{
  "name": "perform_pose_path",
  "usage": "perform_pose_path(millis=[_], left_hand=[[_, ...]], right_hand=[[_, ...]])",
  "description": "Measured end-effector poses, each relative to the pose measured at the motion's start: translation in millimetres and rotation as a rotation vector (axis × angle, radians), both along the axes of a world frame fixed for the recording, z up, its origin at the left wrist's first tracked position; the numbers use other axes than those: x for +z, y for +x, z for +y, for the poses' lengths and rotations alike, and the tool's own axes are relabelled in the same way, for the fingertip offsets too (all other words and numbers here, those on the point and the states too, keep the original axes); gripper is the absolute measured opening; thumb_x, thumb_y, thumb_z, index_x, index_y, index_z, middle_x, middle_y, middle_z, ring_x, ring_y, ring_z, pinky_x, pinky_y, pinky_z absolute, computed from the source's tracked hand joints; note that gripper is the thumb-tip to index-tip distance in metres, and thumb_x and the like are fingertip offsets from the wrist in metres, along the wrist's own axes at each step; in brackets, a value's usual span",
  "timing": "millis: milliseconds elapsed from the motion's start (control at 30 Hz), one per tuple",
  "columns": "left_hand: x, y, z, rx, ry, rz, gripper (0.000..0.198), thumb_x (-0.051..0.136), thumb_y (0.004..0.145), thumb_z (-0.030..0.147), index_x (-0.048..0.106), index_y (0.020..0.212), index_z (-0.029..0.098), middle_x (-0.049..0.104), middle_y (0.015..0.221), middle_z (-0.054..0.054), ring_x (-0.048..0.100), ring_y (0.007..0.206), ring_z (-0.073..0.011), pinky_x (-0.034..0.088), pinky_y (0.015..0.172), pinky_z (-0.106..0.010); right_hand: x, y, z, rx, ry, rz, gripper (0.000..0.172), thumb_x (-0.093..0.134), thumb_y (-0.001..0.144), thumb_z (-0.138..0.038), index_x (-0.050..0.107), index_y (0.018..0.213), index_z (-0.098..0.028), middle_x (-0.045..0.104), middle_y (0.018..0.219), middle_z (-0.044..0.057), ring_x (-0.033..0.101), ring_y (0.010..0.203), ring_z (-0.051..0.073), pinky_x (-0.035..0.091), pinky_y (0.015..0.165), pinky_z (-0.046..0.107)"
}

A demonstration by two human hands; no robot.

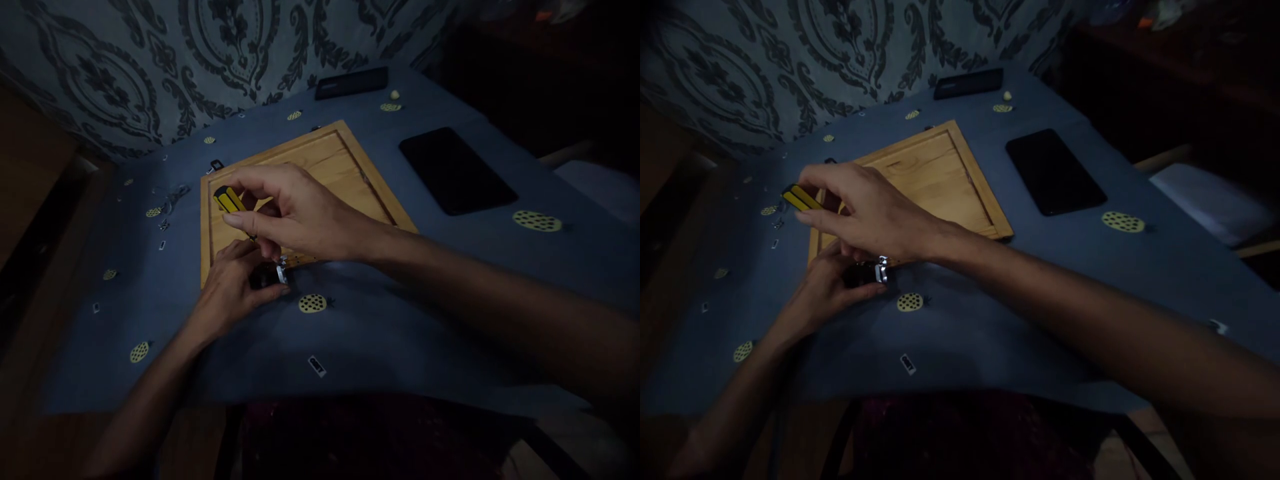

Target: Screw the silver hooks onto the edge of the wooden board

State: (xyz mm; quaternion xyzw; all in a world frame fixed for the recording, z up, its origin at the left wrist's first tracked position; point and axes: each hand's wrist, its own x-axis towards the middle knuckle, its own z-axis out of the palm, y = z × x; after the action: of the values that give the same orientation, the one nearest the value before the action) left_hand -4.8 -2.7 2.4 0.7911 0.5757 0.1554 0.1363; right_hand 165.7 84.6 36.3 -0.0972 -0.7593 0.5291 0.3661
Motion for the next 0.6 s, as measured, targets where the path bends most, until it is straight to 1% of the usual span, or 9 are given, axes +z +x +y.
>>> perform_pose_path(millis=[100, 200, 267, 333, 400, 467, 533, 600], left_hand=[[1.8, 1.2, -0.4, -0.002, -0.001, 0.003, 0.033, 0.080, 0.084, 0.043, 0.074, 0.106, 0.019, 0.070, 0.103, -0.007, 0.065, 0.103, -0.0297, 0.053, 0.090, -0.047], [4.5, 3.1, -0.5, -0.019, -0.013, -0.034, 0.030, 0.080, 0.085, 0.038, 0.073, 0.108, 0.021, 0.070, 0.110, -0.007, 0.064, 0.111, -0.0301, 0.053, 0.093, -0.046], [5.4, 3.9, -0.4, -0.026, -0.012, -0.057, 0.029, 0.080, 0.085, 0.035, 0.073, 0.109, 0.021, 0.070, 0.113, -0.007, 0.064, 0.113, -0.0300, 0.053, 0.094, -0.046], [4.9, 3.9, -0.2, -0.029, 0.003, -0.064, 0.028, 0.081, 0.084, 0.034, 0.073, 0.107, 0.021, 0.070, 0.114, -0.007, 0.064, 0.112, -0.0299, 0.053, 0.095, -0.046], [3.3, 3.1, -0.2, -0.028, 0.020, -0.061, 0.028, 0.082, 0.083, 0.034, 0.073, 0.105, 0.020, 0.070, 0.114, -0.007, 0.064, 0.111, -0.0302, 0.052, 0.096, -0.047], [2.2, 2.2, -0.4, -0.014, 0.023, -0.051, 0.029, 0.083, 0.082, 0.036, 0.073, 0.103, 0.019, 0.070, 0.111, -0.008, 0.065, 0.108, -0.0308, 0.052, 0.094, -0.048], [2.9, 2.0, -0.7, 0.003, 0.001, -0.040, 0.030, 0.082, 0.082, 0.037, 0.073, 0.103, 0.018, 0.071, 0.107, -0.008, 0.065, 0.105, -0.0311, 0.053, 0.092, -0.047], [5.3, 2.5, -0.7, 0.004, -0.031, -0.031, 0.030, 0.081, 0.083, 0.038, 0.074, 0.105, 0.019, 0.071, 0.107, -0.007, 0.065, 0.106, -0.0303, 0.052, 0.092, -0.046]], right_hand=[[-2.6, -2.2, -1.3, 0.002, -0.050, 0.023, 0.011, 0.056, 0.100, -0.020, 0.047, 0.095, -0.018, 0.054, 0.085, -0.006, 0.050, 0.050, 0.000, 0.044, 0.044, 0.012], [-3.1, -3.8, -3.5, -0.029, -0.097, 0.044, 0.019, 0.061, 0.097, -0.020, 0.043, 0.090, -0.020, 0.050, 0.081, -0.007, 0.045, 0.051, 0.001, 0.041, 0.043, 0.012], [-3.7, -4.7, -4.4, -0.051, -0.116, 0.059, 0.023, 0.064, 0.095, -0.020, 0.042, 0.087, -0.020, 0.047, 0.079, -0.007, 0.045, 0.054, 0.002, 0.041, 0.045, 0.012], [-4.7, -5.4, -4.6, -0.052, -0.124, 0.069, 0.023, 0.065, 0.094, -0.021, 0.043, 0.088, -0.020, 0.049, 0.080, -0.007, 0.047, 0.055, 0.002, 0.042, 0.045, 0.013], [-5.1, -5.4, -4.2, -0.031, -0.118, 0.074, 0.017, 0.063, 0.095, -0.021, 0.046, 0.092, -0.020, 0.052, 0.082, -0.006, 0.048, 0.051, 0.002, 0.043, 0.042, 0.014], [-4.0, -4.6, -3.7, 0.009, -0.092, 0.035, 0.013, 0.058, 0.098, -0.022, 0.048, 0.091, -0.019, 0.053, 0.079, -0.006, 0.050, 0.048, 0.002, 0.043, 0.040, 0.015], [-0.8, -2.9, -3.4, 0.018, -0.063, 0.006, 0.017, 0.056, 0.100, -0.024, 0.048, 0.086, -0.018, 0.051, 0.074, -0.006, 0.051, 0.048, 0.003, 0.042, 0.040, 0.015], [4.3, -0.5, -3.3, -0.029, -0.029, 0.016, 0.020, 0.057, 0.100, -0.025, 0.047, 0.083, -0.018, 0.051, 0.074, -0.006, 0.051, 0.053, 0.003, 0.042, 0.043, 0.014]])
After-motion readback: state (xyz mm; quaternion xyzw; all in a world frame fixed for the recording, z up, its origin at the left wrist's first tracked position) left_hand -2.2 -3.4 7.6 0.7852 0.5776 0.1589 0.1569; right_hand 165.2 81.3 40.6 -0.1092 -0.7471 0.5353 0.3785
